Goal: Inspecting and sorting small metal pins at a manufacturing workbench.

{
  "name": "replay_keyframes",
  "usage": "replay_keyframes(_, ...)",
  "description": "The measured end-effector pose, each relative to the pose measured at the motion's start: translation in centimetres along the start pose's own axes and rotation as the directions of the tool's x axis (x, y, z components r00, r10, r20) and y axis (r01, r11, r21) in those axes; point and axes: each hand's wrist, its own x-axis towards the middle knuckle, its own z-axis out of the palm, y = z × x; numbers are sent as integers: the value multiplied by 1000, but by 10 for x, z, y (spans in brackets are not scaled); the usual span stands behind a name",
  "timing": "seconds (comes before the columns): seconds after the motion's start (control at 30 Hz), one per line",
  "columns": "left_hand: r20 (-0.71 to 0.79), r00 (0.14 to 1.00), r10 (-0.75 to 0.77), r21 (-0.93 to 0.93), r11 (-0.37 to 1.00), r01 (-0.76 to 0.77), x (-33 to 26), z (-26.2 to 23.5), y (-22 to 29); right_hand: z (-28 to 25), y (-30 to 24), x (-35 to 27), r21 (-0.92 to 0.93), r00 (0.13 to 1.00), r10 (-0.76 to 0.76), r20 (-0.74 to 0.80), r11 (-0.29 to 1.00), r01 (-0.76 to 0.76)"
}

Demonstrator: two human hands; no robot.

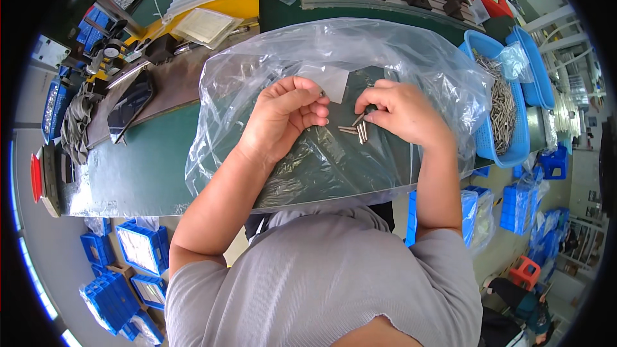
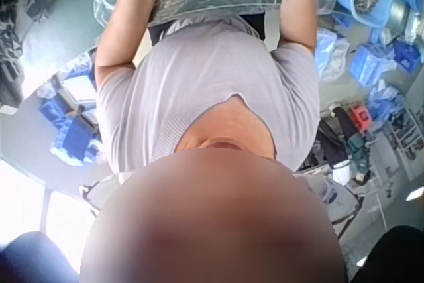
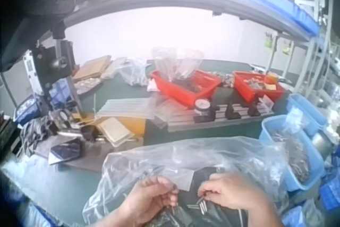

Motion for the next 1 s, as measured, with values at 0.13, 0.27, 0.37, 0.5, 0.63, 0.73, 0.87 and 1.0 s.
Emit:
replay_keyframes(0.13, -3, 1000, 4, 8, 1000, -4, -1, 1, 1, 6, -4, 5, -98, 999, 54, -4, 994, -54)
replay_keyframes(0.27, 12, 1000, -3, 9, 1000, 3, 0, 1, 1, 13, 1, 7, -116, 994, -36, -103, 993, 24)
replay_keyframes(0.37, 11, 1000, -13, 31, 999, 12, -1, 1, 1, 12, 2, 10, 123, 979, -45, -197, 990, 70)
replay_keyframes(0.5, 9, 1000, -30, 75, 997, 29, -3, 4, -1, 10, -4, 11, 424, 959, 6, -282, 898, 119)
replay_keyframes(0.63, 22, 999, -30, 87, 996, 28, -3, 3, -2, 15, -14, 11, 325, 966, -21, -259, 939, 108)
replay_keyframes(0.73, 13, 1000, -27, 106, 994, 26, -2, 4, -3, 20, -18, 13, 306, 959, -53, -279, 941, 141)
replay_keyframes(0.87, -9, 999, -33, 103, 994, 34, -4, 7, -2, 27, -18, 15, 376, 976, 7, -216, 923, 76)
replay_keyframes(1.0, 8, 1000, -29, 55, 998, 29, -4, 6, -2, 31, -21, 18, 481, 980, 55, -190, 876, 44)
